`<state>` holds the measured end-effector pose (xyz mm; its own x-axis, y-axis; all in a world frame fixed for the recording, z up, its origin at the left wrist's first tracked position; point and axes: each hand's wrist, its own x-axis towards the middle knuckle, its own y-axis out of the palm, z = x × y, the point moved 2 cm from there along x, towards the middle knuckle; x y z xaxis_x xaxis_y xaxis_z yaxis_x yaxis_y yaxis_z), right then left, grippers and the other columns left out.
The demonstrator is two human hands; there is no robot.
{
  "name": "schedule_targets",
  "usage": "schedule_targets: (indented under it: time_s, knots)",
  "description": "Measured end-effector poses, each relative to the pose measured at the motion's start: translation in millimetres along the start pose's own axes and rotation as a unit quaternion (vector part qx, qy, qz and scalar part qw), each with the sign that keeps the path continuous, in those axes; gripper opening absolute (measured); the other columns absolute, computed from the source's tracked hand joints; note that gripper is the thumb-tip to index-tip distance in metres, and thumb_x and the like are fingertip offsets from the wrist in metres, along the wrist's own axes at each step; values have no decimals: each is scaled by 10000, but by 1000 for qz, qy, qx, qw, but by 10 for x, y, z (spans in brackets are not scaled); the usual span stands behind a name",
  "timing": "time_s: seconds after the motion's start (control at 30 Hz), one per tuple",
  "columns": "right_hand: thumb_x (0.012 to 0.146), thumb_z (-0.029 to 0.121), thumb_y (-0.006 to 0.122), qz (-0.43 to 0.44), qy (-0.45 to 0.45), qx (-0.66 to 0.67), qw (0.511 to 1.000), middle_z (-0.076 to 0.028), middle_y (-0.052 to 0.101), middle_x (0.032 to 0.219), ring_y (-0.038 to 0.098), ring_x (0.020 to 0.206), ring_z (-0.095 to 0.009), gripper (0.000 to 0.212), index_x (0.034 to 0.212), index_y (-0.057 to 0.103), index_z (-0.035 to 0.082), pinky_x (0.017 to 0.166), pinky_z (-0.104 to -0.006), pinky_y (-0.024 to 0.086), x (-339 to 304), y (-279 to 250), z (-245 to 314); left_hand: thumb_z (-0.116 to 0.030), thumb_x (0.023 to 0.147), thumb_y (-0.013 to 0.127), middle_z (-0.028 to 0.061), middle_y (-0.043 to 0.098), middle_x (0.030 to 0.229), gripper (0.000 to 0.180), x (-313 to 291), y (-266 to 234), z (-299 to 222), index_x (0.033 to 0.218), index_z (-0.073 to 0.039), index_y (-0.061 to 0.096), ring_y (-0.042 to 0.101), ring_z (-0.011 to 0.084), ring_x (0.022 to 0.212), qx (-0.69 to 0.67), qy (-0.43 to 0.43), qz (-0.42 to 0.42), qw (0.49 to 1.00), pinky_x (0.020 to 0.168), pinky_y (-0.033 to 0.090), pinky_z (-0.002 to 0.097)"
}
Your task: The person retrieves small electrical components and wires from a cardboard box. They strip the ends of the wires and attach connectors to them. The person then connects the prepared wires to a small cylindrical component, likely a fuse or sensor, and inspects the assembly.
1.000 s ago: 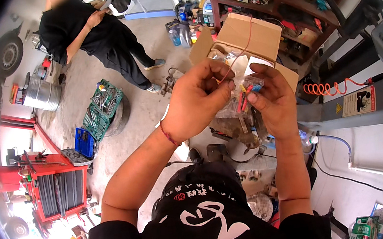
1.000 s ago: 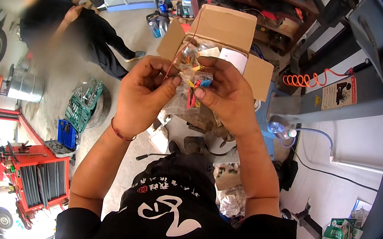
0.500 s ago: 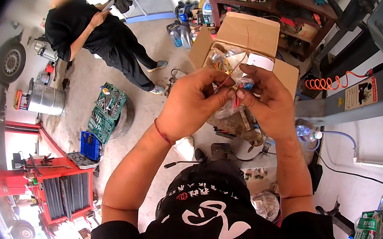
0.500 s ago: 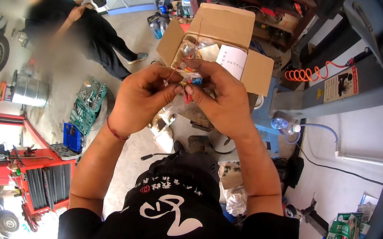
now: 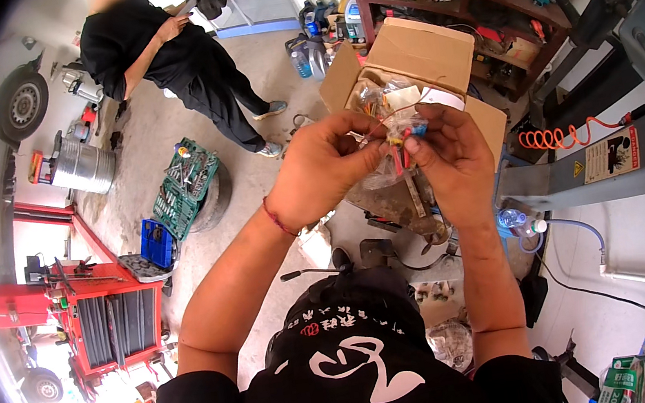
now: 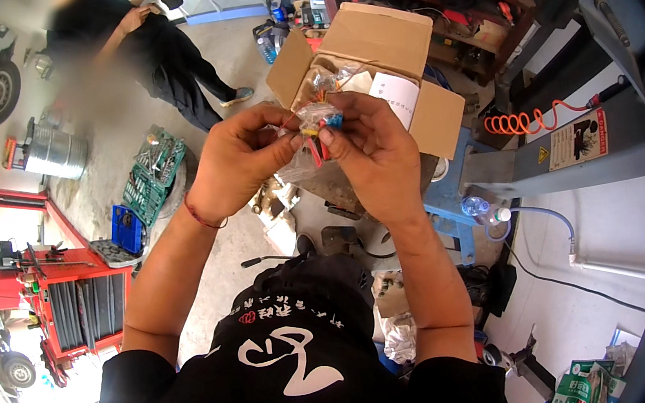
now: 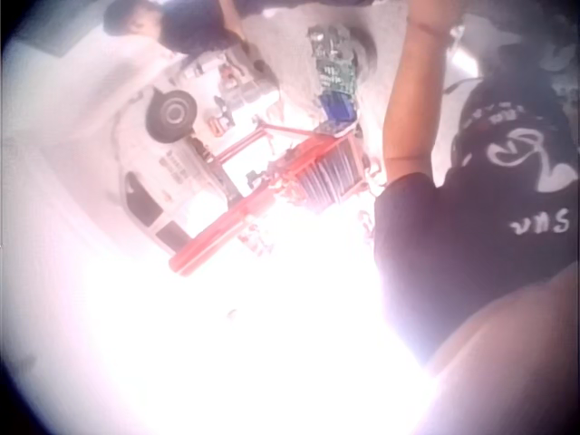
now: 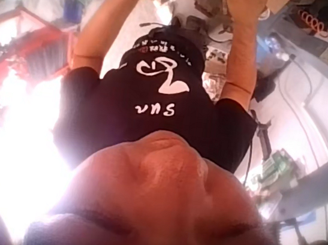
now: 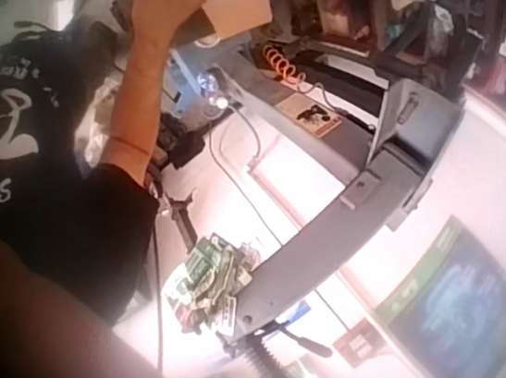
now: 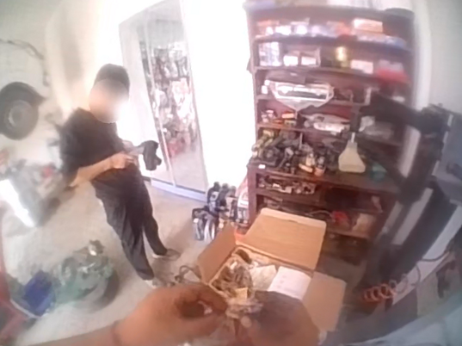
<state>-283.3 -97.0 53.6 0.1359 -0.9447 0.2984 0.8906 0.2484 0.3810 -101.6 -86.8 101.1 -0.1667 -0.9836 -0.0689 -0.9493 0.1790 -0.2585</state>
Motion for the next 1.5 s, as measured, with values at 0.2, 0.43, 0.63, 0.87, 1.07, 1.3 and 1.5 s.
schedule_targets:
  time_s: [0.2,0.43,0.63,0.87,1.07,1.3,1.5]
  knots:
    - [909,-11,675,0,30,30,999,-133,603,1200,616,1042,-177,467,1329,471,-34,905,-300,512,47,33,81,-71,907,726,-7,658,954,178,34,-6,1,1047,5,647,591,38,840,-24,14,-25,999,696,475,195]
    - [897,0,693,16,53,56,997,-128,624,1143,619,1039,-180,539,1373,442,-39,916,-312,506,66,-7,55,-21,914,700,16,642,1045,176,60,-32,-56,1073,1,631,592,48,872,-70,44,-16,996,728,485,203]
    - [878,-47,694,43,36,40,998,-112,626,1142,620,1023,-172,526,1354,471,-42,890,-303,525,41,1,20,-3,910,695,6,627,1059,191,50,-76,-101,1093,-8,638,585,44,918,-18,57,12,998,760,488,207]
    - [867,-16,724,79,28,51,995,-96,637,1118,625,992,-155,555,1365,478,-11,868,-286,523,45,46,44,-56,902,718,35,640,1059,175,38,-144,-226,1056,17,679,598,76,896,75,71,64,993,767,493,231]
    - [845,29,764,92,41,21,995,-66,636,1076,616,956,-131,558,1335,497,20,806,-267,498,47,21,27,-55,876,741,43,636,1036,165,37,-168,-339,1018,5,683,605,121,910,197,157,95,963,777,493,262]
    - [810,50,801,106,15,22,994,-66,636,1071,620,955,-131,537,1261,511,19,793,-267,499,-12,-11,9,-37,871,736,33,615,1015,136,61,-141,-300,980,0,664,571,109,866,23,120,178,976,761,476,254]
    - [787,-9,801,86,-12,117,989,-74,608,1084,615,996,-158,497,1189,509,8,852,-293,556,-57,-1,-51,-53,877,742,25,578,1012,138,71,-84,-253,938,9,635,539,80,900,-40,71,181,980,777,455,237]
